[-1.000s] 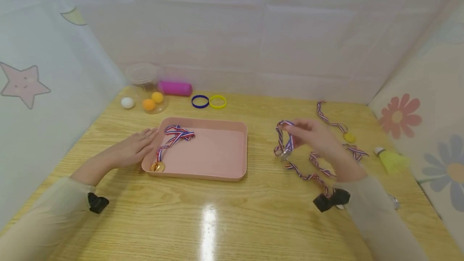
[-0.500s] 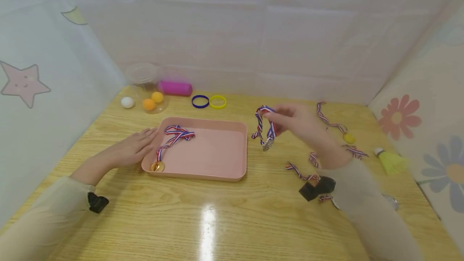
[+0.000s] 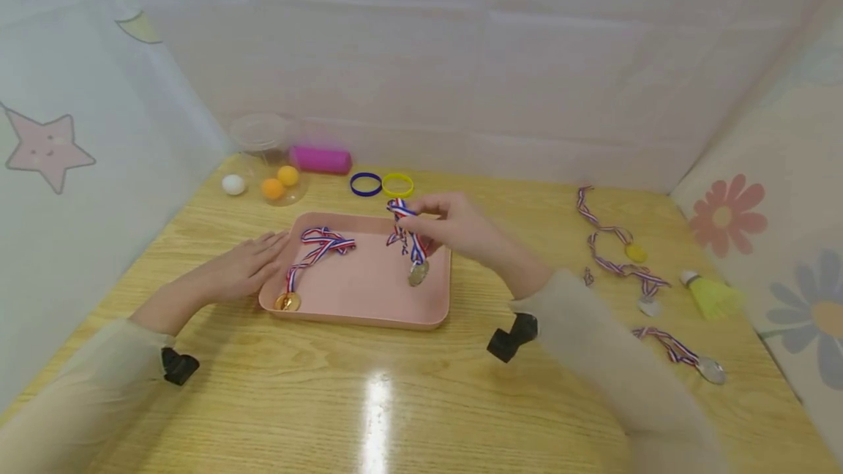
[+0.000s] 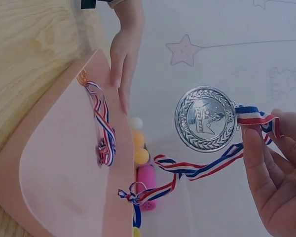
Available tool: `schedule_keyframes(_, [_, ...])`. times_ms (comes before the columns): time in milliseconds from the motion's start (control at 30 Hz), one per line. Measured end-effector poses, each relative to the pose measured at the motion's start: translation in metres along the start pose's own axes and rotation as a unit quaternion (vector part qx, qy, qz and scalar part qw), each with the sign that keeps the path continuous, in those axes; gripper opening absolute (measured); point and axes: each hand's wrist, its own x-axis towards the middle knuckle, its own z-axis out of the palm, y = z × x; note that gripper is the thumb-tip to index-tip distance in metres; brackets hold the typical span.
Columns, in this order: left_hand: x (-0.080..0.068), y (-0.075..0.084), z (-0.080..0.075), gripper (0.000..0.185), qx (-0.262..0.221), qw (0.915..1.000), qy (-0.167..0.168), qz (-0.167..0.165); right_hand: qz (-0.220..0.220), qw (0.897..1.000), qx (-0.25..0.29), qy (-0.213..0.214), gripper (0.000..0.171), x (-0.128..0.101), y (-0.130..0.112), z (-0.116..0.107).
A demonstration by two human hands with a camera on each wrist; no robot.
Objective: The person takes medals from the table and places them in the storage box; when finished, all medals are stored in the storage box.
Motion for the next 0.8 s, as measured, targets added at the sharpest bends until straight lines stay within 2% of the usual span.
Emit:
schedule_keyframes(300, [0.001,0.000,0.000,0.053,0.001,1.0000,0.003,-0.001,-0.006,0.999,0.027,-0.017,0.023,0.038,-0.003,0.039])
schedule_keyframes(633, [0.001,0.002,-0.001,0.053,0.000,1.0000,0.008,0.003,0.001,1.000,0.023,-0.015,0.018,0.074,0.003,0.075])
schedule_keyframes(800, [0.000,0.002,-0.002,0.054,0.000,1.0000,0.007,0.005,0.048,0.998,0.039,-0.025,0.019,0.085,0.024,0.095])
